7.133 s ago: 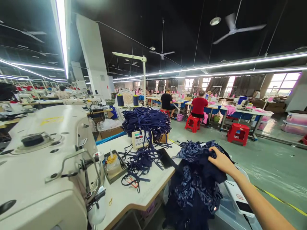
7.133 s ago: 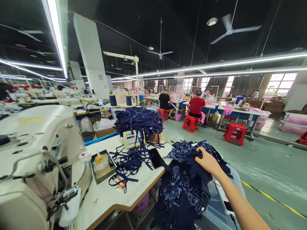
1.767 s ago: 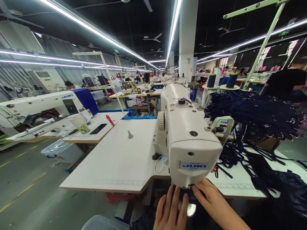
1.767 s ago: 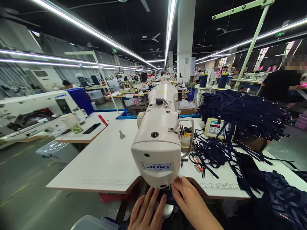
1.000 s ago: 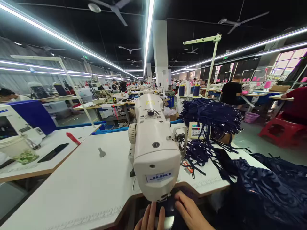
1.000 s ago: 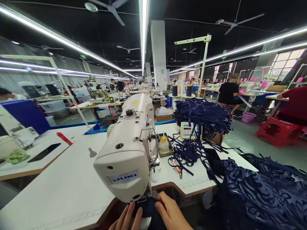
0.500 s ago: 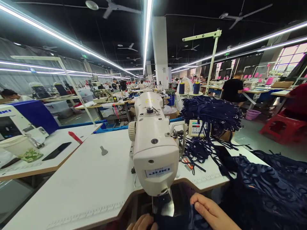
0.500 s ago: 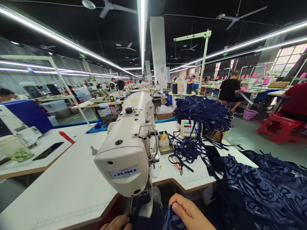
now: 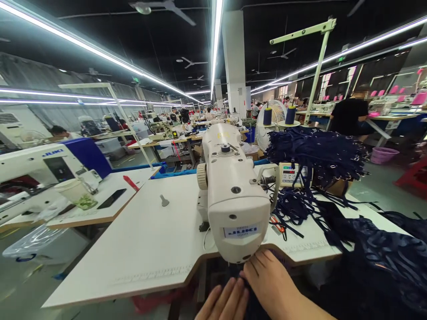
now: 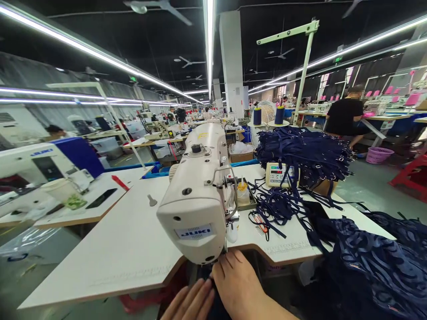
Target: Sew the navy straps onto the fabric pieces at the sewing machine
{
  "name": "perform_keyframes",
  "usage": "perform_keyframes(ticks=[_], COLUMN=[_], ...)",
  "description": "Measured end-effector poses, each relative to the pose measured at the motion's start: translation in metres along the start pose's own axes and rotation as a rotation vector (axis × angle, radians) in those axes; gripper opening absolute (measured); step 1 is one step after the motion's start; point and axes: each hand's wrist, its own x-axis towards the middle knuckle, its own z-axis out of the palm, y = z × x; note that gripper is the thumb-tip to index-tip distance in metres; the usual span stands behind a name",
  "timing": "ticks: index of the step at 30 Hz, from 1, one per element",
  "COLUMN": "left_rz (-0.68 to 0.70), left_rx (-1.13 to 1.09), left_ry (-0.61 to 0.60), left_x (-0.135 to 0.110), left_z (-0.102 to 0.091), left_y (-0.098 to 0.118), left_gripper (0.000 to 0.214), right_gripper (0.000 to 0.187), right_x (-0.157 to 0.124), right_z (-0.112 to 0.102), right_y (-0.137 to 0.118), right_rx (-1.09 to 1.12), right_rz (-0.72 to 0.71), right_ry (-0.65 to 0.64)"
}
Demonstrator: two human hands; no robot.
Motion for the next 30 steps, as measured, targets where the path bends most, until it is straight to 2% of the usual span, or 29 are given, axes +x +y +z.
perform_keyframes(ticks=[2,4,7,10,13,18,21,25,30], left_rz=[-0.007,-0.065,-0.143,-0.153,-0.169,-0.166,-0.164,-0.202,-0.289], left_rx=[-0.037,-0.038,-0.013,-0.003,0.004,0.026,0.043,0.039,-0.008], left_ry=[0.042,0.066,0.019,-0.083,-0.11,-0.124,-0.134,-0.136,-0.196], left_x=[0.006,0.009,0.013,0.018,0.019,0.012,0.01,0.014,0.017], left_z=[0.015,0.021,0.014,0.001,-0.005,-0.003,-0.002,-0.004,-0.008], left_y=[0.016,0.023,0.026,0.024,0.021,0.015,0.016,0.021,0.025], left_gripper=[0.04,0.038,0.036,0.035,0.037,0.037,0.037,0.033,0.03], right_gripper=[0.014,0.003,0.015,0.023,0.02,0.016,0.016,0.017,0.02], right_x=[-0.006,-0.011,-0.017,-0.017,-0.012,-0.008,-0.008,-0.007,-0.006], right_z=[-0.007,-0.012,-0.011,-0.009,-0.01,-0.007,-0.004,-0.004,-0.005], right_y=[0.006,0.013,0.02,0.023,0.023,0.025,0.026,0.027,0.028], right_rx=[0.078,0.322,0.831,1.003,0.97,0.708,0.627,0.594,0.601], right_rz=[0.111,0.287,0.565,0.637,0.6,0.529,0.493,0.489,0.506], right_ry=[-0.02,-0.062,-0.115,-0.111,-0.124,-0.087,-0.082,-0.089,-0.11])
